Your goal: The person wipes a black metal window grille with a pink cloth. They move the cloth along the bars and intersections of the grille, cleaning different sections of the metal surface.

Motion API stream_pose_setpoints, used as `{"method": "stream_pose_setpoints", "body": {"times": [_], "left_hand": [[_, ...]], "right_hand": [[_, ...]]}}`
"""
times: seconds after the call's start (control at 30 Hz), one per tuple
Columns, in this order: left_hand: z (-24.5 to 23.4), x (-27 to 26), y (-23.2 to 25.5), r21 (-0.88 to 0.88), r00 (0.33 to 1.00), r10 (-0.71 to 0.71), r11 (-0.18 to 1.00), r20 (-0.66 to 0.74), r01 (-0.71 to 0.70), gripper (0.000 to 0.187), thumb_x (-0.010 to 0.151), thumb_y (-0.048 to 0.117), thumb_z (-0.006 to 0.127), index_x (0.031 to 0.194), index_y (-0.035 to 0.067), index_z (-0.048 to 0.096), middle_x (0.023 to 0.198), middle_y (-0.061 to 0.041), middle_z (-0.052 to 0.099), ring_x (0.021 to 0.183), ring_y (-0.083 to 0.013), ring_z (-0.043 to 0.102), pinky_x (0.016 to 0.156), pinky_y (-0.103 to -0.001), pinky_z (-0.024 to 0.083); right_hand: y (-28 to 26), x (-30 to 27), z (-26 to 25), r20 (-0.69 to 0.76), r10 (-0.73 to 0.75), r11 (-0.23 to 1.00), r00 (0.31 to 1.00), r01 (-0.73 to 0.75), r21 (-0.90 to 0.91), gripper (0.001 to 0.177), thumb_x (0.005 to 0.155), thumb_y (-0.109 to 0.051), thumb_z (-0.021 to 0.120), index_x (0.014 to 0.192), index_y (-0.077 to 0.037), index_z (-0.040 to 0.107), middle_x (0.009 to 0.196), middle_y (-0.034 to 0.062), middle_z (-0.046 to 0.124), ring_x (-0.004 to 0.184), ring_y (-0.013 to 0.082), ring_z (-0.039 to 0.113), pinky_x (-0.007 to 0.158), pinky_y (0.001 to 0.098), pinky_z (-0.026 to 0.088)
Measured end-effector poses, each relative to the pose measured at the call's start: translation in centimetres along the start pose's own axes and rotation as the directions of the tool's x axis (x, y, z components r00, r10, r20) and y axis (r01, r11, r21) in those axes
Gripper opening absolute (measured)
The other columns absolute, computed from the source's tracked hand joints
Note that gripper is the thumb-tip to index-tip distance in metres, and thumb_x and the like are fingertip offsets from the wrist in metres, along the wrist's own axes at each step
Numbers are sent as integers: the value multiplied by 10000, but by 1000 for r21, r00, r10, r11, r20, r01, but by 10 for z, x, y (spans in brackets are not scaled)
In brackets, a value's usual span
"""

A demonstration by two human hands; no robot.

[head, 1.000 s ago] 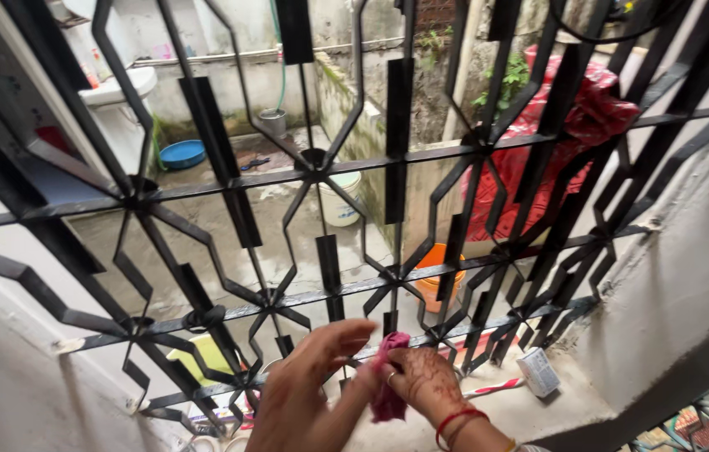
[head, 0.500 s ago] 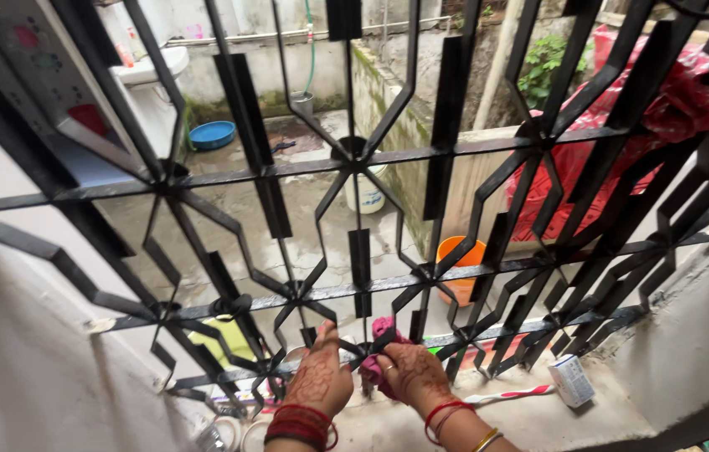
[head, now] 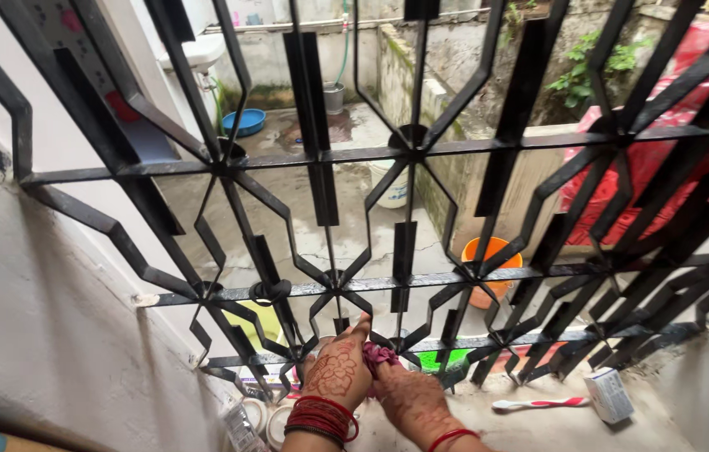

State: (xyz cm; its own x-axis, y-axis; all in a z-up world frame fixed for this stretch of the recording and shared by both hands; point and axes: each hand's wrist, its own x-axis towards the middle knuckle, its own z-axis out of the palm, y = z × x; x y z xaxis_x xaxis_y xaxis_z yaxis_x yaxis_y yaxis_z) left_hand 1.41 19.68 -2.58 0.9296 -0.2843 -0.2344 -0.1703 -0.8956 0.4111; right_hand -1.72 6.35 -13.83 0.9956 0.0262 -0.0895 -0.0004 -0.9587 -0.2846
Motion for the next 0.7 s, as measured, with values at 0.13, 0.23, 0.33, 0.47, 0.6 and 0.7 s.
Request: {"method": "stream_pose_setpoints", "body": {"times": [0.13, 0.23, 0.33, 0.47, 0.6, 0.7], "left_hand": [[-18, -8, 5, -44, 1000, -7, 999, 9, 8, 488, 959, 312, 539, 1445, 322, 501, 1421, 14, 599, 1333, -278, 538, 1103, -525, 404], [-24, -15, 1, -110, 997, 6, 994, -73, -14, 433, 965, 305, 504, 1392, 318, 576, 1292, -51, 675, 1243, -309, 608, 1039, -488, 483], [-20, -22, -7, -118, 994, -65, 992, -83, 55, 404, 957, 295, 506, 1345, 296, 621, 1232, -78, 690, 1176, -316, 652, 1010, -481, 501], [-17, -27, -23, -62, 988, -108, 993, -109, 102, 394, 909, 268, 564, 1295, 223, 625, 1231, -70, 703, 1179, -288, 652, 1001, -464, 494], [8, -26, -38, -42, 982, -184, 982, -35, 183, 379, 918, 233, 554, 1288, 193, 621, 1291, -92, 665, 1192, -297, 648, 1023, -425, 516], [32, -28, -52, -13, 974, -217, 976, 59, 219, 326, 950, 187, 515, 1245, 142, 646, 1274, -139, 679, 1210, -328, 646, 1045, -428, 514]], "right_hand": [[-9, 21, 12, -28, -6, 998, 1000, 7, 56, 371, 924, -273, 573, 1260, -142, 485, 975, 141, 717, 907, 370, 706, 775, 511, 557], [-16, 39, 19, 7, 6, 999, 1000, -6, 53, 343, 959, -290, 535, 1279, -172, 494, 945, 145, 715, 899, 372, 703, 784, 515, 553], [-10, 40, 30, -104, -59, 993, 993, 69, 91, 224, 970, -287, 519, 1154, -176, 582, 906, 137, 731, 890, 365, 706, 794, 512, 548], [-5, 38, 12, -97, -95, 983, 991, 109, 150, 208, 936, -340, 562, 1073, -204, 639, 939, 129, 738, 934, 363, 696, 834, 504, 541], [-9, 18, -18, -23, -107, 964, 994, 110, 243, 292, 873, -374, 603, 1149, -316, 677, 1005, 94, 746, 978, 354, 693, 854, 483, 547], [-17, 7, -30, -11, 20, 966, 1000, -16, 258, 263, 945, -360, 533, 1188, -317, 622, 997, 109, 737, 967, 357, 703, 874, 479, 547]]}}
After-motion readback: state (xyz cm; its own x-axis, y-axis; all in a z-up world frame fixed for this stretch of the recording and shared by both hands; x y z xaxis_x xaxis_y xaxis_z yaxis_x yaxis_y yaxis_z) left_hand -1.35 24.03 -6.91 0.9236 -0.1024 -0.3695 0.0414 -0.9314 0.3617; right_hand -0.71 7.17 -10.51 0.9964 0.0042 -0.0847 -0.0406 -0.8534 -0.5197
